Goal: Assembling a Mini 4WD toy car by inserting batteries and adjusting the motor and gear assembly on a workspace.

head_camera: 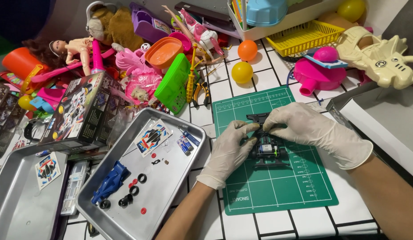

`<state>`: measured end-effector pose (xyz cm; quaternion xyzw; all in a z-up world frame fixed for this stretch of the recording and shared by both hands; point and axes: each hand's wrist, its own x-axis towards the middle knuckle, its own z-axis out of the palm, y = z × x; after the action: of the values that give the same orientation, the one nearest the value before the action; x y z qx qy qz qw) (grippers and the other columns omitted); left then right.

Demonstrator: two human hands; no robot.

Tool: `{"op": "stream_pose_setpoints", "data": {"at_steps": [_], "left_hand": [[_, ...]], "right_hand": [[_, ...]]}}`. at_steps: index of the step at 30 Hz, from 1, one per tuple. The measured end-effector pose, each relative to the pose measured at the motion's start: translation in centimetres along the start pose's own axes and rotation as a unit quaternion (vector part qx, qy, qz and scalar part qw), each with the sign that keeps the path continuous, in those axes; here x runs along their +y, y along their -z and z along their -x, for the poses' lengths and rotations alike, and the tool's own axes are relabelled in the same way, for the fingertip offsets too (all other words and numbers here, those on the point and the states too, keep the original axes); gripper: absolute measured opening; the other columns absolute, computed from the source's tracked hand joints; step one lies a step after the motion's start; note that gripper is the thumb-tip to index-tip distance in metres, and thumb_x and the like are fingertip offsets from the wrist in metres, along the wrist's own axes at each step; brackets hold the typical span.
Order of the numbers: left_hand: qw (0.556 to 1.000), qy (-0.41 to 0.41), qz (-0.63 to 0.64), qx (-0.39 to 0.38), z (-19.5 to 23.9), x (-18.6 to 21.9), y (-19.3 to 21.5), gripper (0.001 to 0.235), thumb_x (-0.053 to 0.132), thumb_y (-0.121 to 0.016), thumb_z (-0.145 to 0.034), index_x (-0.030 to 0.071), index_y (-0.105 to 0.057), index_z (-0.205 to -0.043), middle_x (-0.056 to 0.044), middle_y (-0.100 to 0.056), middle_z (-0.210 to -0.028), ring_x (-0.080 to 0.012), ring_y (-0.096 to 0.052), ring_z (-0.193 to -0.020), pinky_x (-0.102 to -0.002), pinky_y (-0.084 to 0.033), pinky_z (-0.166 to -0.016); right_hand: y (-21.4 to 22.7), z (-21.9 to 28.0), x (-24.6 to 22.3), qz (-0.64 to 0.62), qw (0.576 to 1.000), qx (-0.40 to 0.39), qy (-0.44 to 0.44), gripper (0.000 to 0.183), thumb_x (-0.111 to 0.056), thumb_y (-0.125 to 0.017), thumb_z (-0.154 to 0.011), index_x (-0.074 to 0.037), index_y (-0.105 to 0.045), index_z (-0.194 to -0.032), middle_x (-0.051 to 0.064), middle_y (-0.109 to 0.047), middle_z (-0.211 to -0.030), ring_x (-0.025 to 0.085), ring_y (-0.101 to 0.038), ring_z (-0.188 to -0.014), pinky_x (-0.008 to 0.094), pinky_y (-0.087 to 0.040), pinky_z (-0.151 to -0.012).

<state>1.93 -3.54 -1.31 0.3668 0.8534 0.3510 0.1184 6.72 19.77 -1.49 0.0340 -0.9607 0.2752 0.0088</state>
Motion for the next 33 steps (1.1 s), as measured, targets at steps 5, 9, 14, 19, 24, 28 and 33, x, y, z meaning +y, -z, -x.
{"op": "stream_pose_setpoints", "data": {"at_steps": [5, 9, 14, 19, 24, 28, 33], "left_hand": [[1.000, -0.003, -0.001, 0.015, -0.1, -0.2, -0.1, 0.036, 0.024, -0.068, -0.095, 0.032, -0.068, -0.130, -0.002, -0.061, -0.115, -0.0276, -0.071, -0.108, -0.046, -0.058, -0.093], [0.999, -0.008, -0.009, 0.033, 0.0, -0.1, -0.3, 0.035, 0.023, -0.069, -0.094, 0.032, -0.069, -0.128, -0.002, -0.062, -0.112, -0.0276, -0.071, -0.107, -0.045, -0.059, -0.091], [0.998, -0.027, -0.037, 0.035, 0.0, -0.2, -0.6, 0.029, 0.024, -0.069, -0.094, 0.028, -0.073, -0.123, -0.004, -0.064, -0.115, -0.0282, -0.071, -0.108, -0.044, -0.059, -0.090], [0.996, -0.043, -0.074, 0.038, 0.0, -0.3, -0.9, 0.029, 0.024, -0.067, -0.095, 0.029, -0.072, -0.124, -0.003, -0.064, -0.116, -0.0275, -0.070, -0.110, -0.043, -0.060, -0.089], [0.989, -0.075, -0.121, 0.048, 0.0, -0.6, -1.2, 0.029, 0.024, -0.065, -0.097, 0.031, -0.071, -0.125, -0.001, -0.064, -0.115, -0.0262, -0.069, -0.112, -0.043, -0.060, -0.088], [0.990, -0.062, -0.117, 0.041, 0.0, -0.3, -0.9, 0.034, 0.025, -0.064, -0.098, 0.032, -0.067, -0.130, -0.001, -0.064, -0.117, -0.0254, -0.068, -0.113, -0.043, -0.060, -0.089], [0.992, -0.074, -0.094, 0.033, 0.1, 1.1, -0.1, 0.032, 0.020, -0.062, -0.101, 0.032, -0.069, -0.129, -0.002, -0.066, -0.119, -0.0261, -0.069, -0.114, -0.040, -0.060, -0.089]], "right_hand": [[0.7, 0.1, -0.6, -0.012, 1.000, -0.004, -0.006, 0.019, -0.013, -0.083, -0.076, -0.029, -0.085, -0.086, -0.008, -0.083, -0.089, 0.019, -0.079, -0.094, 0.037, -0.063, -0.088], [1.1, 0.2, -0.9, -0.021, 1.000, -0.008, 0.001, 0.018, -0.011, -0.083, -0.074, -0.025, -0.085, -0.084, -0.004, -0.084, -0.088, 0.022, -0.079, -0.093, 0.040, -0.063, -0.088], [1.0, 0.1, -0.8, -0.012, 1.000, -0.012, 0.002, 0.017, -0.012, -0.083, -0.075, -0.026, -0.085, -0.083, -0.004, -0.083, -0.088, 0.022, -0.079, -0.093, 0.039, -0.063, -0.087], [0.2, -0.1, 0.5, -0.015, 1.000, -0.015, -0.015, 0.017, -0.013, -0.084, -0.076, -0.028, -0.086, -0.083, -0.006, -0.082, -0.088, 0.020, -0.078, -0.094, 0.037, -0.063, -0.087], [0.2, -0.1, 0.1, -0.002, 1.000, -0.017, -0.008, 0.018, -0.010, -0.083, -0.076, -0.027, -0.085, -0.083, -0.004, -0.082, -0.090, 0.022, -0.078, -0.095, 0.039, -0.063, -0.088], [0.8, -0.2, -1.0, 0.003, 1.000, -0.020, -0.011, 0.013, -0.014, -0.083, -0.076, -0.027, -0.084, -0.080, -0.005, -0.081, -0.085, 0.022, -0.078, -0.090, 0.038, -0.063, -0.083], [2.0, 0.2, -2.3, -0.022, 0.999, -0.029, -0.024, 0.011, -0.011, -0.080, -0.075, -0.019, -0.081, -0.081, 0.000, -0.083, -0.083, 0.025, -0.079, -0.087, 0.042, -0.062, -0.085]]}}
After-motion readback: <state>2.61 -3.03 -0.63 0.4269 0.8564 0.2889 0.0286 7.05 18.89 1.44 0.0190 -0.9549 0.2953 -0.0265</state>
